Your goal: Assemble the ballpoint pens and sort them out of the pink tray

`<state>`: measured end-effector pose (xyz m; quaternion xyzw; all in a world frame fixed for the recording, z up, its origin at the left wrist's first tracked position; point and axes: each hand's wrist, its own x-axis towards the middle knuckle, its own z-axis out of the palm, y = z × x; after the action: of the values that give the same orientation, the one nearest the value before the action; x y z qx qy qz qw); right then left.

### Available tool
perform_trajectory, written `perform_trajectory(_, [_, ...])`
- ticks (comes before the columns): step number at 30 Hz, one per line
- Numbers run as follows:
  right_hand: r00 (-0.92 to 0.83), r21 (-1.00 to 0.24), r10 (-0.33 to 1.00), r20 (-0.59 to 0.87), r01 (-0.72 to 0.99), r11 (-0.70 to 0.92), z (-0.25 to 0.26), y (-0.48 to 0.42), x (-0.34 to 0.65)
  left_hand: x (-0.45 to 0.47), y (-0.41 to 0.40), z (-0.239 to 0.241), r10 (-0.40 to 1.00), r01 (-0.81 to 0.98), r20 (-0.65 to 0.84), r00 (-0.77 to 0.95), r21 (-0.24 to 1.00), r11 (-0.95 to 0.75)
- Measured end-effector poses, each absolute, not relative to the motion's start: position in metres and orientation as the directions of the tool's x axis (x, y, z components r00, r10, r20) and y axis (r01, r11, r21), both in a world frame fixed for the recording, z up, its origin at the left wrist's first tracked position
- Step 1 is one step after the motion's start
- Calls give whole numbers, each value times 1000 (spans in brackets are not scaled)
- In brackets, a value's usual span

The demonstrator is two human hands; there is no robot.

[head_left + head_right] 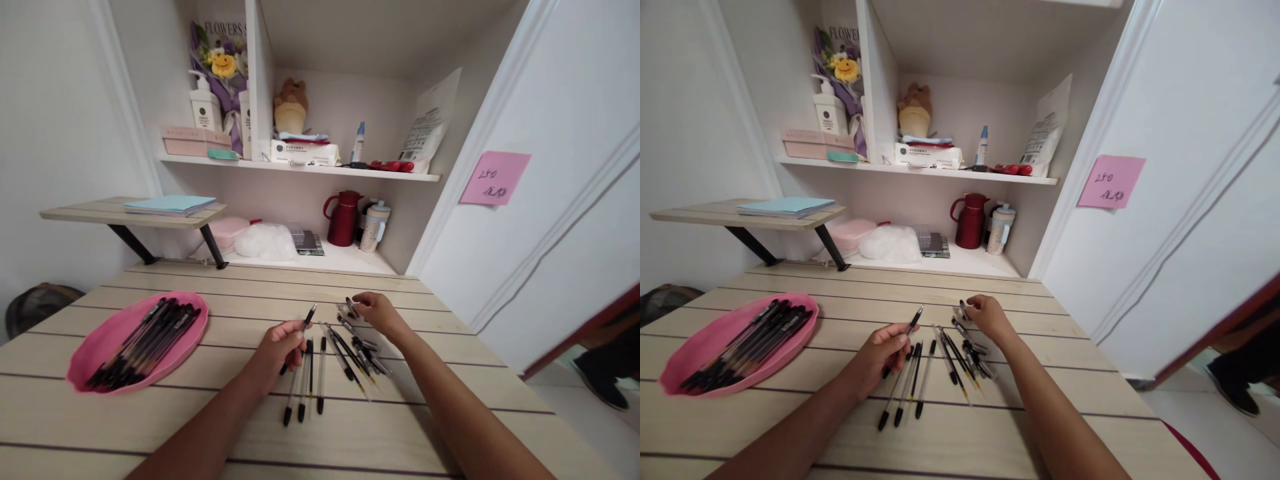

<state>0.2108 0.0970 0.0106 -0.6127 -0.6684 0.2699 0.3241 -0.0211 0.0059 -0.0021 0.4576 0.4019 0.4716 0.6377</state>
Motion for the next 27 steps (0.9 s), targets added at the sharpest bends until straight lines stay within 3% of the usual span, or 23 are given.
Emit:
perform_trajectory(2, [-52, -841, 996, 67, 534, 84, 12, 96, 207, -20, 5, -2, 972, -201, -81, 222, 971, 127])
perform_trajectory(5, [-62, -855, 995, 83, 509, 103, 9, 94, 199, -18, 5, -4, 978, -140, -83, 193, 984, 111])
perform_trajectory(12, [-160, -648, 964, 213, 715, 262, 5, 90, 189, -19, 7, -5, 983, -183, -90, 160, 976, 119])
perform_trajectory(27, [-234, -289, 955, 181, 916, 279, 9, 98, 127, -23, 12, -5, 989, -279, -103, 105, 951, 129])
